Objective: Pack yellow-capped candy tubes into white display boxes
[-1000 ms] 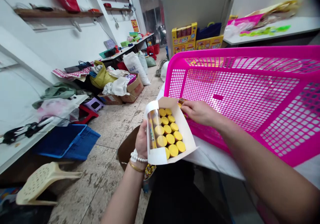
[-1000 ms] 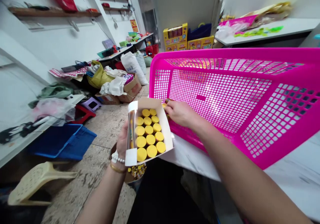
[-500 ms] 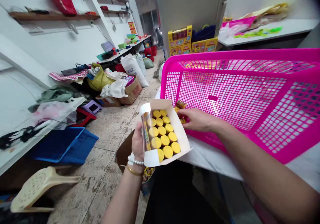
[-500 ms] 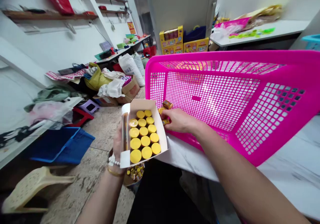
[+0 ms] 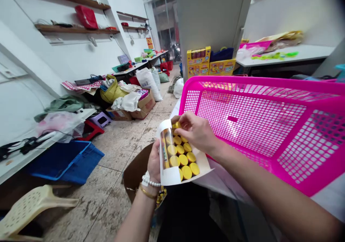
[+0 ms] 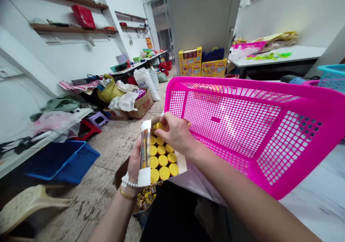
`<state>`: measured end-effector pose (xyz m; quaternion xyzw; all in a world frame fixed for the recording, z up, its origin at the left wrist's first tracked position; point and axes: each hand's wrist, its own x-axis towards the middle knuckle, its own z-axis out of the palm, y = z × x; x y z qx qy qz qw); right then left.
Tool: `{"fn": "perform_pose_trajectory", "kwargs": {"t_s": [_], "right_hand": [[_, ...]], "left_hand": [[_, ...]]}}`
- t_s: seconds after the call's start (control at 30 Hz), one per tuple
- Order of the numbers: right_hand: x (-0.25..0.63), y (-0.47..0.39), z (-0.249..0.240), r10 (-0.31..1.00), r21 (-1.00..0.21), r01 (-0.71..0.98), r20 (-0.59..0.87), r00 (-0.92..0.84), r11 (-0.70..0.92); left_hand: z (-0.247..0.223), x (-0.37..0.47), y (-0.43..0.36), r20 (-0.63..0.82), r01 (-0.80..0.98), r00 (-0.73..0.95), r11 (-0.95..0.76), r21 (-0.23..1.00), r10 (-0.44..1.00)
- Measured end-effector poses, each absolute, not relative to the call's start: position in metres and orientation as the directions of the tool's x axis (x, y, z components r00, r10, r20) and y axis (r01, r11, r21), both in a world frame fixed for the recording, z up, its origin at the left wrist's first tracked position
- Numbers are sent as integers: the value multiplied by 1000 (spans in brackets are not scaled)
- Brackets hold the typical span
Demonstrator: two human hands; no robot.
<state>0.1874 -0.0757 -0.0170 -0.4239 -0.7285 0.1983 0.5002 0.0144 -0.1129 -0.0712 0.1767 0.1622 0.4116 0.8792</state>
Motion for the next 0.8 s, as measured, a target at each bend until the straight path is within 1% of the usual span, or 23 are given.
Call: {"fn": "perform_pose_trajectory", "kwargs": {"t_s": [0.07,0.13,0.17,0.2,0.23,0.27,0.3,0.37,0.4,0.43,0.47,0.53,0.63,0.7,0.73,0.8], "right_hand": [[179,-73,-21,760,-584,504,585,-282,636],[179,-71,-20,706,-472,533,559,-435,702],[183,-70,-18,695,-449,537,552,-461,714],[189,-69,-16,702,-447,553,558,-443,703],[197,-68,-13,730,-453,595,565,-384,664],[207,-67,-12,777,-453,674,553,-300,583],[216,-65,-11,829,-439,768,520,-206,466],[231,-59,-16,911,-371,904,410,-48,214],[236,-56,-21,936,-335,933,351,-9,135],[239,-52,-26,952,-318,943,307,9,94],[240,-49,-33,959,-323,942,282,8,87],[239,-45,-42,960,-357,929,281,6,99],[240,-46,-38,942,-416,902,334,30,119],[246,-53,-26,926,-524,831,377,30,187],[250,-58,-18,927,-592,767,375,-8,247],[258,-71,-2,924,-696,611,324,-203,378]], "left_hand": [[-70,14,-113,-152,-675,601,600,429,785],[-68,15,-113,-158,-690,584,590,420,796],[-67,15,-113,-162,-695,576,584,419,801],[-66,15,-113,-167,-697,570,581,420,804],[-65,15,-113,-171,-697,568,581,421,805],[-65,14,-113,-172,-694,569,582,423,804],[-65,14,-113,-172,-690,574,585,426,801],[-65,14,-114,-172,-684,578,588,432,798],[-64,14,-114,-172,-686,572,583,435,802],[-64,15,-115,-174,-691,562,574,439,809],[-63,16,-115,-177,-694,550,565,445,816],[-61,17,-116,-182,-698,531,549,460,828],[-59,19,-117,-206,-689,522,552,470,828],[-59,20,-116,-223,-685,518,557,469,825],[-59,19,-116,-227,-684,519,559,468,824],[-62,19,-116,-215,-688,524,558,464,824]]}}
